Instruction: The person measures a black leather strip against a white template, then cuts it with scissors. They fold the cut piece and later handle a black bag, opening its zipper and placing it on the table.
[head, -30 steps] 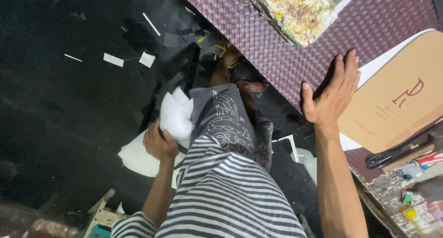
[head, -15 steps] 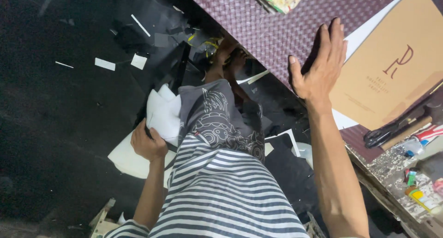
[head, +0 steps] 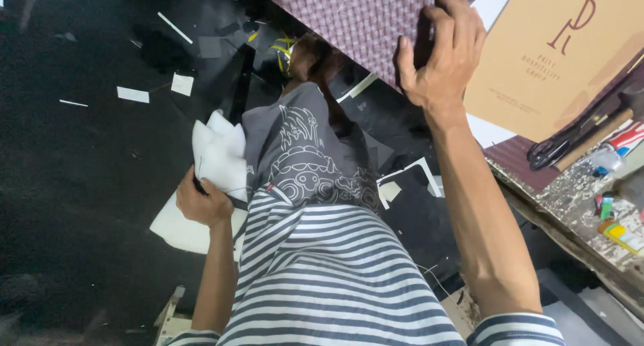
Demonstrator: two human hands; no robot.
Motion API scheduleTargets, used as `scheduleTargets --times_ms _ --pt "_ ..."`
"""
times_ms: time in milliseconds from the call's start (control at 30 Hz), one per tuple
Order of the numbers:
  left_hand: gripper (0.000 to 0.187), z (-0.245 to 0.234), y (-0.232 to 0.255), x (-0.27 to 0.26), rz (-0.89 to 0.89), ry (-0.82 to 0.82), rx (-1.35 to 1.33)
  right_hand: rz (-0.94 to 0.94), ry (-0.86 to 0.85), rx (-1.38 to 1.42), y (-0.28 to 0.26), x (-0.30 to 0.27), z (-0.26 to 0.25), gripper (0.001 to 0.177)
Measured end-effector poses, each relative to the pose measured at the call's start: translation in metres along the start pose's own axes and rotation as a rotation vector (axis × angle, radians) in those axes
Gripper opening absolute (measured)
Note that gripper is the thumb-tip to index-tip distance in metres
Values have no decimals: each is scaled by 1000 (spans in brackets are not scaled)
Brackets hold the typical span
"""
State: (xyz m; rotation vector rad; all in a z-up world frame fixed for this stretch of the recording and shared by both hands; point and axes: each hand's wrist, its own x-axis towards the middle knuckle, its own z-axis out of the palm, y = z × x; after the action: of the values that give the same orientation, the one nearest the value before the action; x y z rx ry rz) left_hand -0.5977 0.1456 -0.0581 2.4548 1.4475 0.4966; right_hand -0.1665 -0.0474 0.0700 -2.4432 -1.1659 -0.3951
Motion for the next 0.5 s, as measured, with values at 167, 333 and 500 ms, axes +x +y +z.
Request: scheduleTargets --times_ms 167,333,500 --pt "47 -15 0 4 13 -17 -80 -25 -6 -36 -2 1 2 37" --pt "45 -18 -6 1 44 27 -64 -77 7 -29 -2 -3 2 35" --pt "45 -23 4 14 11 64 -79 -167 25 -52 -6 -6 6 31"
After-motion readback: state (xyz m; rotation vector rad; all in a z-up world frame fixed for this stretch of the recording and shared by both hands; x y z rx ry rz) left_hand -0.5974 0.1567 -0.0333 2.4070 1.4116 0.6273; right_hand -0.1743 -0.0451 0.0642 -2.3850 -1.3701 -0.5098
